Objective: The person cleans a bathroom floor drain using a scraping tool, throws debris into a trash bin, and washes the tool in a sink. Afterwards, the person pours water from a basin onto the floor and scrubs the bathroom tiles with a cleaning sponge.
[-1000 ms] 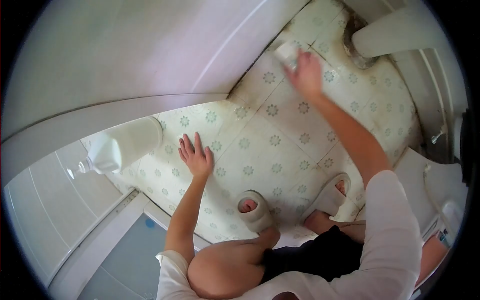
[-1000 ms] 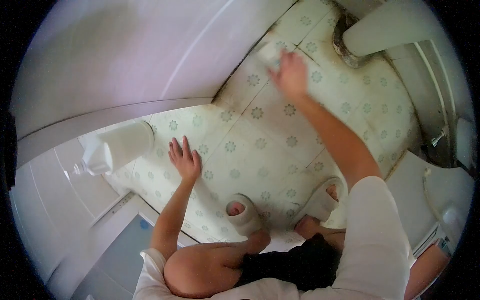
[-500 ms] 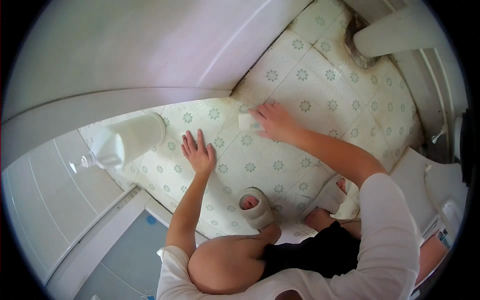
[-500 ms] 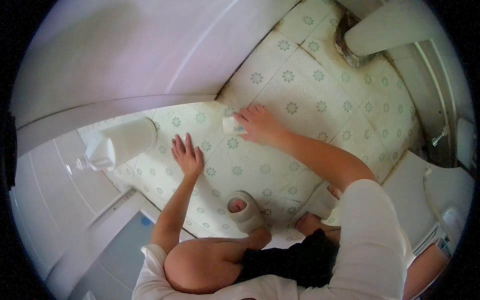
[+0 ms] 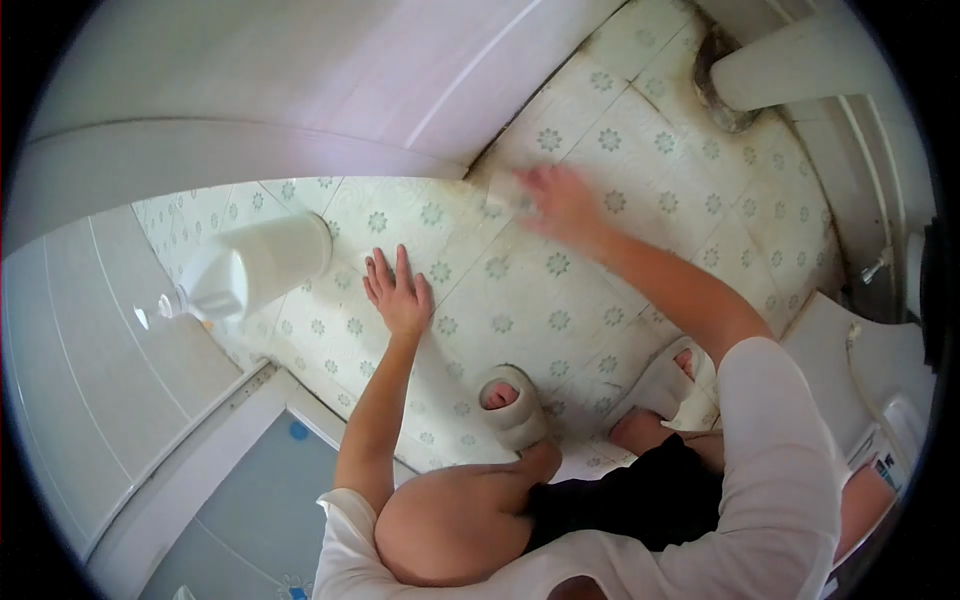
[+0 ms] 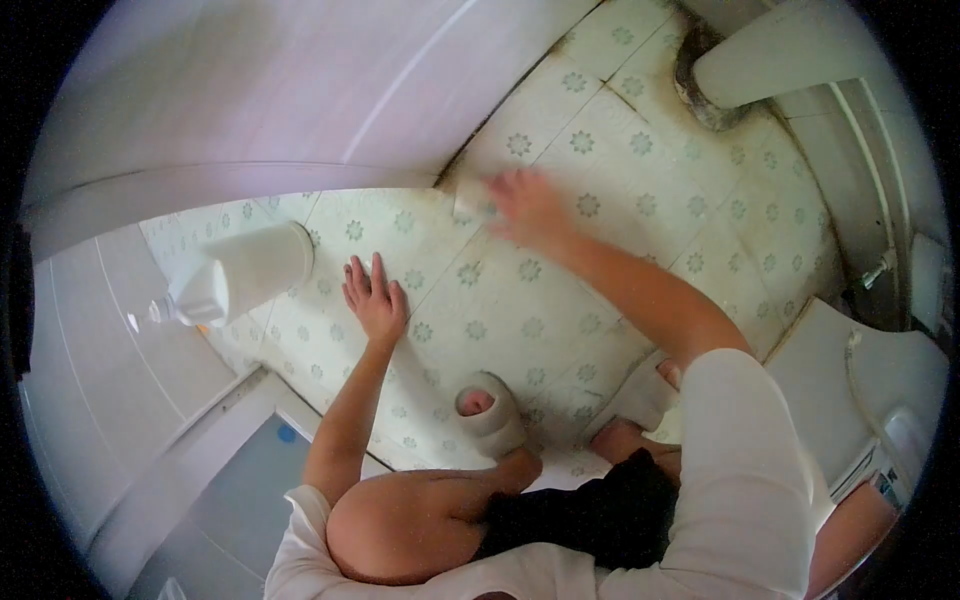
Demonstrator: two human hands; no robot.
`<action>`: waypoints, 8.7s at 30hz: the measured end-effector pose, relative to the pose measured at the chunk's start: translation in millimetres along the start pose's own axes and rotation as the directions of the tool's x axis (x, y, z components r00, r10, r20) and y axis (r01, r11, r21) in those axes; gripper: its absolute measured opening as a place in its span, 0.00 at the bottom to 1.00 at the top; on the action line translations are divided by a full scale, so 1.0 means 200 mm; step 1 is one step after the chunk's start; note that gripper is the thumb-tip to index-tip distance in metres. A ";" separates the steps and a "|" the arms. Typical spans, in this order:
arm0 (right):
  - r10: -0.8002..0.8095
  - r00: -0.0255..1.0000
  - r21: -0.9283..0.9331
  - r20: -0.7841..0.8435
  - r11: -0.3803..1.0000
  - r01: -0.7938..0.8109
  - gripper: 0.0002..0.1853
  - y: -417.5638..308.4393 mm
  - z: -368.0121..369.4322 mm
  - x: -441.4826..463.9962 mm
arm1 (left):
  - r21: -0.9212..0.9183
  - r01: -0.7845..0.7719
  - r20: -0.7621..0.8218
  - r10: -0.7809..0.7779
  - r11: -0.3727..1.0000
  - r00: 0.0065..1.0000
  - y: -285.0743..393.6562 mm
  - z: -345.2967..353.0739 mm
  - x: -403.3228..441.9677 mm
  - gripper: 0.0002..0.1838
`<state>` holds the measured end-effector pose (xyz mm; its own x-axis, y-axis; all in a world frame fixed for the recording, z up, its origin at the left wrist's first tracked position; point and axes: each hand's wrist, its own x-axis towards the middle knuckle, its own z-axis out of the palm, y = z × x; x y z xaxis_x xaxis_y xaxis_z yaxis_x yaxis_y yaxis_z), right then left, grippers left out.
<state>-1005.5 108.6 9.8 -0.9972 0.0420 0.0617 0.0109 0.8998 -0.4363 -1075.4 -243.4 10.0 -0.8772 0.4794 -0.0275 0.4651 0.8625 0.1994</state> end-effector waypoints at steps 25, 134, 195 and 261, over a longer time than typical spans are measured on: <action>-0.547 0.800 0.386 0.247 0.813 0.436 0.37 -0.32 -0.01 -0.20 | -0.213 -0.182 -0.136 0.155 0.960 0.978 0.05 -0.11 0.03 0.32; 0.122 0.937 -0.197 -0.328 0.961 -0.194 0.16 0.50 -0.15 -0.18 | -0.303 -0.062 -0.230 -0.010 0.951 0.973 -0.04 0.03 0.73 0.34; 0.848 0.292 -0.210 -0.441 0.219 -0.953 0.28 0.89 -0.54 -1.44 | -0.140 -0.550 -0.216 0.517 0.823 0.828 1.24 0.32 0.76 0.33; 0.863 0.362 0.109 -0.352 0.422 -0.900 0.38 0.04 -0.27 -2.58 | -0.553 -0.816 0.127 0.985 0.167 0.116 2.29 0.48 -0.41 0.32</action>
<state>-487.6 117.7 22.0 -0.3252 0.9449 -0.0380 0.8943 0.2943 -0.3370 -779.2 128.7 8.9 0.3717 0.9258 0.0687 0.7277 -0.3365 0.5977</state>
